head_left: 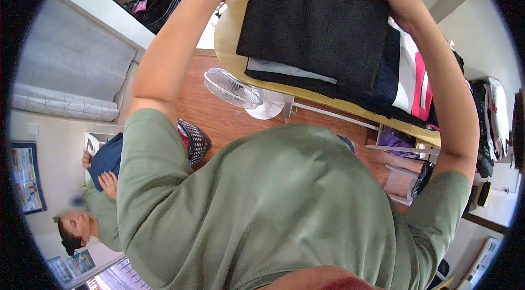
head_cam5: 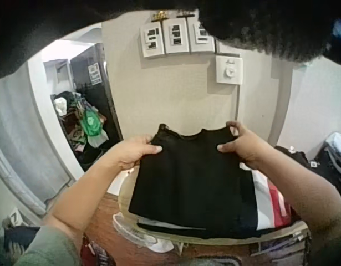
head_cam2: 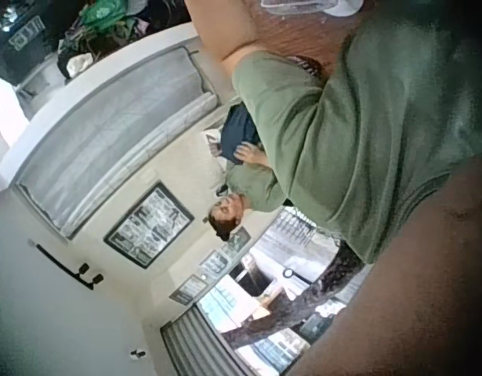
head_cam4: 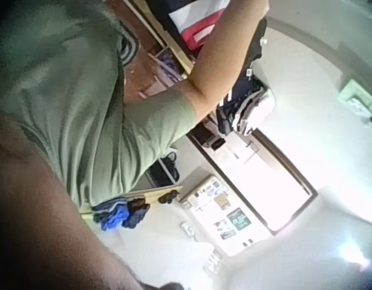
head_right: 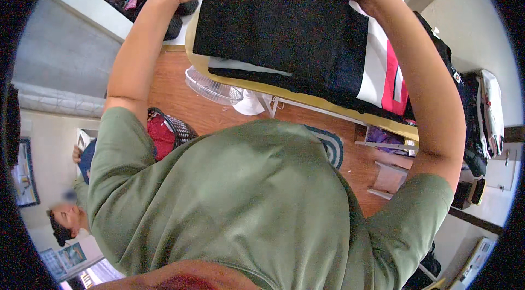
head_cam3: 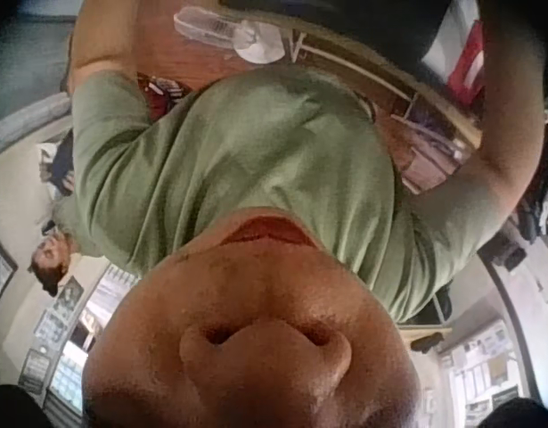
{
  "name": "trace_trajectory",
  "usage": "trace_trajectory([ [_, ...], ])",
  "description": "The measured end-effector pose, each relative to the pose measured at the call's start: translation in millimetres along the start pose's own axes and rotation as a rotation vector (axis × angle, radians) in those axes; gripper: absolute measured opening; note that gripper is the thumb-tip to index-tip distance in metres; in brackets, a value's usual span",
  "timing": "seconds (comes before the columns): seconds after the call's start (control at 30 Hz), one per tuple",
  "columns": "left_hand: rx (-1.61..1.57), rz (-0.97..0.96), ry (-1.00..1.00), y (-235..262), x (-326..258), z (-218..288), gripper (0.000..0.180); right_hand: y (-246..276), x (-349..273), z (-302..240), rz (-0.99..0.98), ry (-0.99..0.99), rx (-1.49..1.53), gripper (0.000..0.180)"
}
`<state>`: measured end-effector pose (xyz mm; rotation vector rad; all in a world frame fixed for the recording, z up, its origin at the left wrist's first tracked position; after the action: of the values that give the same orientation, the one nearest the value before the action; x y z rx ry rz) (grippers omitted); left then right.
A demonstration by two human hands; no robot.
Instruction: The person organizes stacks of folded clothes on a table. The person picks up individual items including pants, shirts, and socks from various piles and rearranges them into neat stacks.
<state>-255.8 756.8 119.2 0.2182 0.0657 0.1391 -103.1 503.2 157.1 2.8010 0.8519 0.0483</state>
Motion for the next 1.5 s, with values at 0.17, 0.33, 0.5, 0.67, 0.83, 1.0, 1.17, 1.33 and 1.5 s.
trace_trajectory([
  [0.17, 0.723, 0.236, -0.033, -10.3, -5.0, 8.2, 0.052, -5.6, -7.6, -9.4, 0.103, 0.236, -0.499, 0.07],
  [0.33, 1.281, 0.409, -0.621, -74.9, -15.0, 85.0, 0.063, -2.5, 14.4, 8.7, -0.04, 0.171, -0.473, 0.068],
  [0.5, 1.295, 0.242, -0.932, -168.2, -7.9, 88.1, 0.093, 8.2, 10.9, -16.0, -0.037, 0.191, -0.583, 0.075],
  [0.67, 1.433, -0.032, -0.761, -171.5, 12.5, 51.1, 0.112, 142.8, -24.9, -44.0, 0.148, 0.328, -0.361, 0.082],
  [0.83, 1.417, -0.154, -0.591, -171.1, 18.8, 66.0, 0.119, 332.7, -83.5, -16.0, 0.33, 0.361, -0.425, 0.067],
  [1.0, 1.544, -0.353, -0.207, -178.9, 32.0, 90.6, 0.118, 377.1, -149.5, 82.5, 0.057, 0.271, -0.945, 0.078],
  [1.17, 0.966, -0.282, -0.623, -225.9, 69.1, 165.1, 0.065, 389.8, -166.2, 197.5, -0.084, 0.158, -1.126, 0.095],
  [1.33, 0.643, -0.411, -0.623, -347.3, 108.8, 192.4, 0.048, 372.7, -165.7, 210.6, 0.116, 0.35, -1.547, 0.062],
  [1.5, -0.043, -0.76, 0.067, -458.1, 167.7, 169.2, 0.049, 429.1, -157.2, 165.7, 0.339, 0.281, -1.013, 0.041],
])
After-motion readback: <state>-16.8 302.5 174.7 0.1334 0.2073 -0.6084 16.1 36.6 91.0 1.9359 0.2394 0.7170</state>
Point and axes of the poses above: each hand's wrist, its own x-axis towards the middle knuckle, its own y-axis out of the back of the hand, z = x × y, the point moved 7 cm from there along x, towards the middle knuckle, and after that the axes turned 4 degrees about x, right-handed, at the moved point
